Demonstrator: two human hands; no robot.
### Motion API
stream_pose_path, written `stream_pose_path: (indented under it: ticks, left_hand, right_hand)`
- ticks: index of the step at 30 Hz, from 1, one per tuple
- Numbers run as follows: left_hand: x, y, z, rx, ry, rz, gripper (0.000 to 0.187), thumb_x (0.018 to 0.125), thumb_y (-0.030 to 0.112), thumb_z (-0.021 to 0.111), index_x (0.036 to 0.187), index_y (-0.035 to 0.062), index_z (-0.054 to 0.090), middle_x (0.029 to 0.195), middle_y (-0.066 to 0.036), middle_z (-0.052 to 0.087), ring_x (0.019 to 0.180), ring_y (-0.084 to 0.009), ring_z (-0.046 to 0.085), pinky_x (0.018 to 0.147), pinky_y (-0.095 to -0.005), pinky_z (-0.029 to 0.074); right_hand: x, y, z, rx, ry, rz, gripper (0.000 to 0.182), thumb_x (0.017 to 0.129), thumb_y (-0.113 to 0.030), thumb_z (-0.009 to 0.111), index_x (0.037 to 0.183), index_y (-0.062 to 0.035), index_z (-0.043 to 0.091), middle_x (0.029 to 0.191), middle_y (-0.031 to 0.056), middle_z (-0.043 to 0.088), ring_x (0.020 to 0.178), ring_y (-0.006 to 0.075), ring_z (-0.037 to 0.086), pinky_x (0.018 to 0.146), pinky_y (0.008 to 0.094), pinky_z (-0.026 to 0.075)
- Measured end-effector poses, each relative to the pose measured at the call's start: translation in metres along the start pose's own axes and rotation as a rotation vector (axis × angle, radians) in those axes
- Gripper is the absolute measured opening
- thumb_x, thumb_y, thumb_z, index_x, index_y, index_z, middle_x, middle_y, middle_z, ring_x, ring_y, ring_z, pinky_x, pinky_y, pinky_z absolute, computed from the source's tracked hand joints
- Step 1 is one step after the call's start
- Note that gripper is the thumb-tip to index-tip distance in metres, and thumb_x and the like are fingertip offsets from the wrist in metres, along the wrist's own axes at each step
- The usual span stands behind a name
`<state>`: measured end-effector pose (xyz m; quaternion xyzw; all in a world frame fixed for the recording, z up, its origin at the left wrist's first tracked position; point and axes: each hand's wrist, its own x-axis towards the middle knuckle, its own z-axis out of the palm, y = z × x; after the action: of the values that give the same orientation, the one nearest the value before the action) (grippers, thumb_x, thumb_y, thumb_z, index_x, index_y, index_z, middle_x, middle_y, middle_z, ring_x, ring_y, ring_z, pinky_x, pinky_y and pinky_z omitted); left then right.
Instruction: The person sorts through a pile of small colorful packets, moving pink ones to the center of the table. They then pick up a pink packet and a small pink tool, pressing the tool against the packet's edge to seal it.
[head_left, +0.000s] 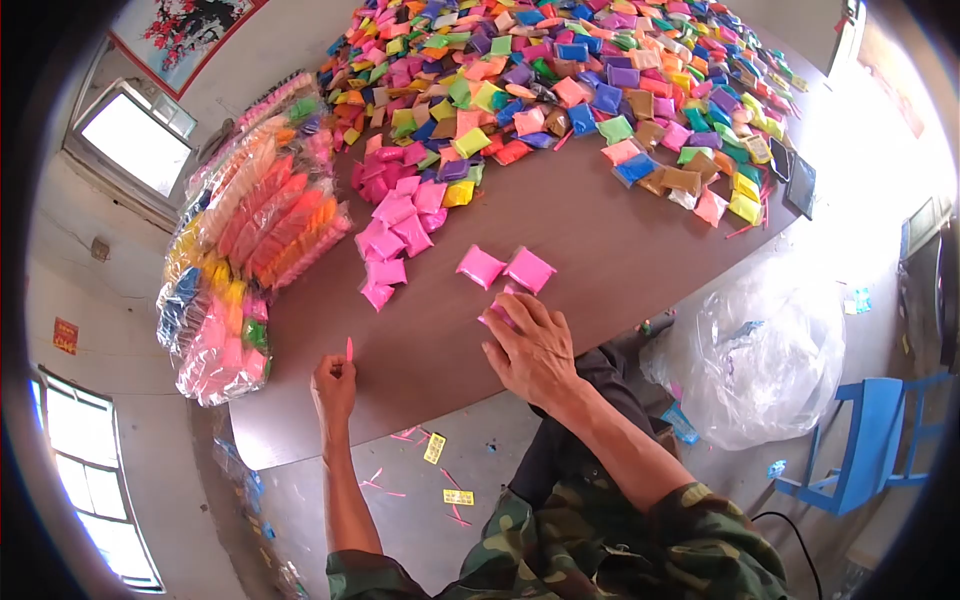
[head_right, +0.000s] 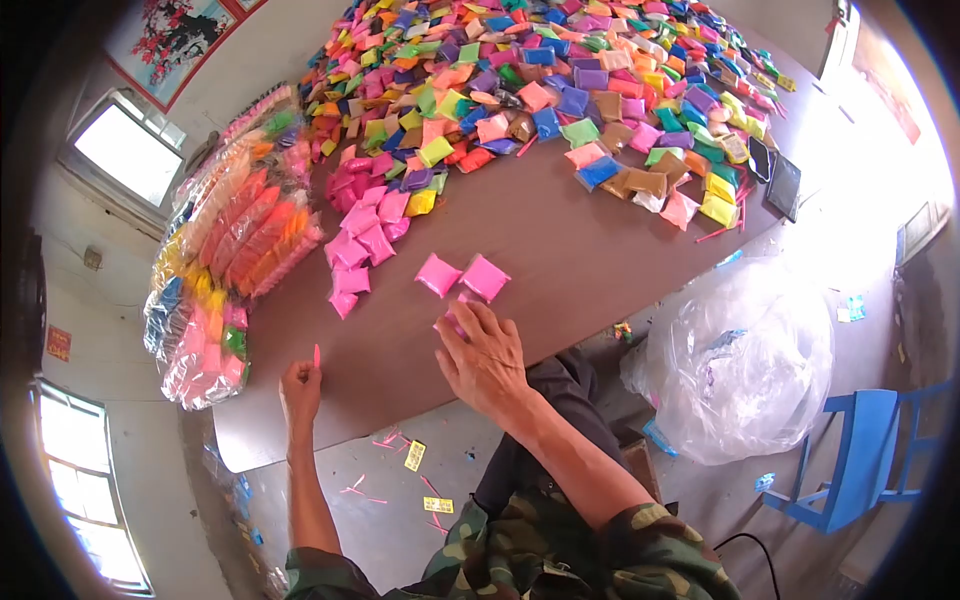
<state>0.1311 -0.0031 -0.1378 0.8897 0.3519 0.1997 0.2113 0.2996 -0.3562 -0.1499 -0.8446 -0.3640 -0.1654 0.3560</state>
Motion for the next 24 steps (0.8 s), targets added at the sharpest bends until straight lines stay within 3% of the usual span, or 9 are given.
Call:
stream_pose_path:
  ticks: [3, 6, 8, 11, 20, 24]
  left_hand:
    - [-0.023, 0.025, 0.001, -0.153, -0.053, -0.081, 0.013, 0.102, 0.014, 0.073, 0.104, 0.0010, 0.074, 0.083, -0.005, 0.074, 0.073, -0.0143, 0.070, 0.066, -0.0336, 0.057]
    - [-0.072, 0.098, 0.008, -0.367, -0.093, -0.039, 0.014, 0.104, 0.015, 0.073, 0.103, 0.0005, 0.074, 0.082, -0.004, 0.073, 0.067, -0.0106, 0.066, 0.062, -0.0293, 0.054]
    - [-0.097, 0.122, 0.024, -0.292, -0.038, 0.234, 0.013, 0.104, 0.013, 0.073, 0.107, 0.0003, 0.073, 0.079, -0.005, 0.073, 0.064, -0.0100, 0.064, 0.059, -0.0285, 0.051]
    - [-0.121, 0.172, 0.043, -0.337, -0.044, 0.208, 0.006, 0.101, 0.007, 0.075, 0.106, 0.0033, 0.074, 0.070, -0.005, 0.069, 0.061, -0.0091, 0.063, 0.058, -0.0315, 0.052]
    - [-0.130, 0.194, 0.081, -0.235, -0.018, 0.333, 0.009, 0.097, 0.009, 0.081, 0.101, 0.0097, 0.073, 0.066, -0.011, 0.068, 0.054, -0.0295, 0.067, 0.054, -0.0396, 0.052]
    - [-0.114, 0.165, 0.079, 0.003, 0.046, 0.334, 0.007, 0.098, 0.011, 0.079, 0.097, 0.0126, 0.072, 0.066, -0.010, 0.068, 0.054, -0.0296, 0.067, 0.054, -0.0410, 0.052]
  right_hand:
    - [-0.009, -0.011, -0.019, 0.136, -0.077, 0.070, 0.049, 0.088, -0.026, 0.086, 0.132, -0.0128, 0.072, 0.140, 0.0088, 0.062, 0.128, 0.0318, 0.062, 0.094, 0.0476, 0.052]
    - [-0.023, -0.015, -0.026, 0.220, -0.093, 0.136, 0.048, 0.084, -0.025, 0.089, 0.128, -0.0127, 0.073, 0.133, 0.0074, 0.064, 0.124, 0.0309, 0.064, 0.091, 0.0465, 0.052]
    - [-0.024, -0.013, -0.032, 0.161, -0.015, 0.061, 0.047, 0.083, -0.023, 0.089, 0.125, -0.0121, 0.073, 0.131, 0.0071, 0.065, 0.120, 0.0312, 0.065, 0.089, 0.0459, 0.052]
    - [-0.021, -0.008, -0.036, 0.115, 0.028, 0.028, 0.049, 0.079, -0.021, 0.092, 0.124, -0.0118, 0.076, 0.132, 0.0059, 0.068, 0.117, 0.0310, 0.069, 0.090, 0.0446, 0.054]
    - [-0.024, 0.008, -0.027, 0.197, 0.060, 0.008, 0.044, 0.078, -0.014, 0.091, 0.120, -0.0109, 0.078, 0.126, 0.0036, 0.074, 0.115, 0.0294, 0.072, 0.089, 0.0434, 0.054]
    - [-0.024, 0.008, -0.025, 0.191, 0.061, -0.006, 0.041, 0.078, -0.013, 0.090, 0.117, -0.0109, 0.079, 0.125, 0.0029, 0.074, 0.114, 0.0289, 0.072, 0.088, 0.0429, 0.053]
